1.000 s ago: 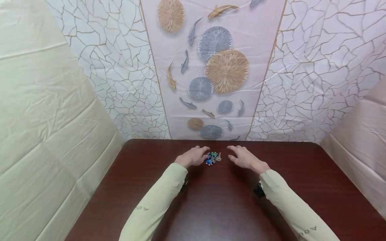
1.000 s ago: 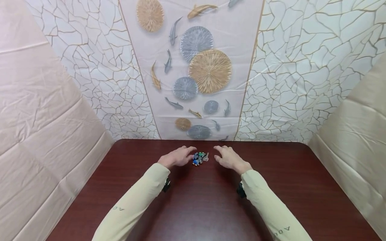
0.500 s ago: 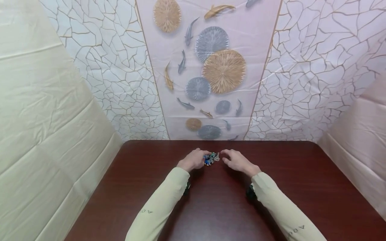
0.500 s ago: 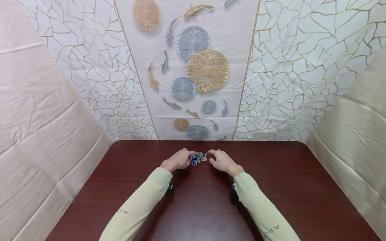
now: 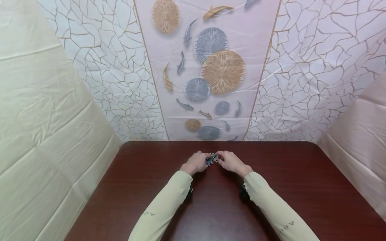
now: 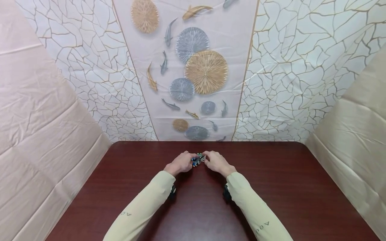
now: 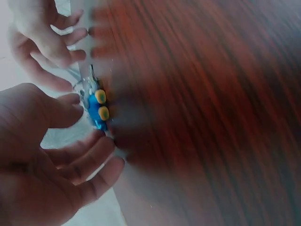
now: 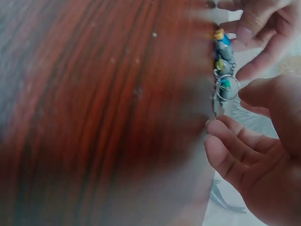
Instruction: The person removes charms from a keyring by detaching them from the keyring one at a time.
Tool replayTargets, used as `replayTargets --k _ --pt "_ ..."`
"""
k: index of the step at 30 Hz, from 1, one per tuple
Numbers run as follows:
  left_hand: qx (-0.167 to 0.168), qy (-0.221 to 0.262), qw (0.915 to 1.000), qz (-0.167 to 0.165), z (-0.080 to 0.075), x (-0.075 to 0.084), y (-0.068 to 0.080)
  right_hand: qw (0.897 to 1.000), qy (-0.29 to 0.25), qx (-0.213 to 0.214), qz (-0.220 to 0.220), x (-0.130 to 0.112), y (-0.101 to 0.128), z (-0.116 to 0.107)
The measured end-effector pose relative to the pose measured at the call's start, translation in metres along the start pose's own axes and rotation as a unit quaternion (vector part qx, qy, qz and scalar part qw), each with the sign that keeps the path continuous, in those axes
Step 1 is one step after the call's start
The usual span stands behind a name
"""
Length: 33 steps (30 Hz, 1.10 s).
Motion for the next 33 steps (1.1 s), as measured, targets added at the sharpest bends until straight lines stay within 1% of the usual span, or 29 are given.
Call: replayTargets --k 5,8,14,20,24,29,33 --pt "-0.009 -0.013 0.9997 -0.017 0.002 0.003 -0.001 1.000 0.008 -0.010 0.005 -0.001 -0.002 0.006" --pt "-0.011 -0.018 0.9995 -0.022 0.003 0.003 -0.001 1.000 0.009 -0.012 0.013 -0.002 -0.003 0.006" --pt "-0.002 -0.021 0.9996 -0.019 0.003 0.003 -0.003 1.000 0.002 -0.019 0.024 -0.007 -0.006 0.008" --pt "-0.001 -0.010 0.9998 -0.015 0.003 0.003 -0.002 0.999 0.011 -0.007 0.029 -0.006 -0.010 0.011" --pt "0.004 -0.011 0.9998 -0.018 0.005 0.002 -0.002 0.999 0.012 -0.002 0.029 -0.006 -0.010 0.012" --pt "0.012 -0.019 0.9996 -0.020 0.006 0.002 -0.002 1.000 -0.011 0.008 0.018 -0.007 -0.007 0.012" --pt "0.026 -0.007 0.9996 -0.011 0.007 0.001 0.001 0.999 -0.037 0.025 0.004 -0.007 -0.004 0.010"
Point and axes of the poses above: each hand's wrist, its own y-axis away from the middle knuckle, its own z-axis out of the palm, x = y × z, the point moved 1 cm from there along -y, towards the middle knuckle, and after that the axes turned 14 degrees about z, right-handed, at the moved point
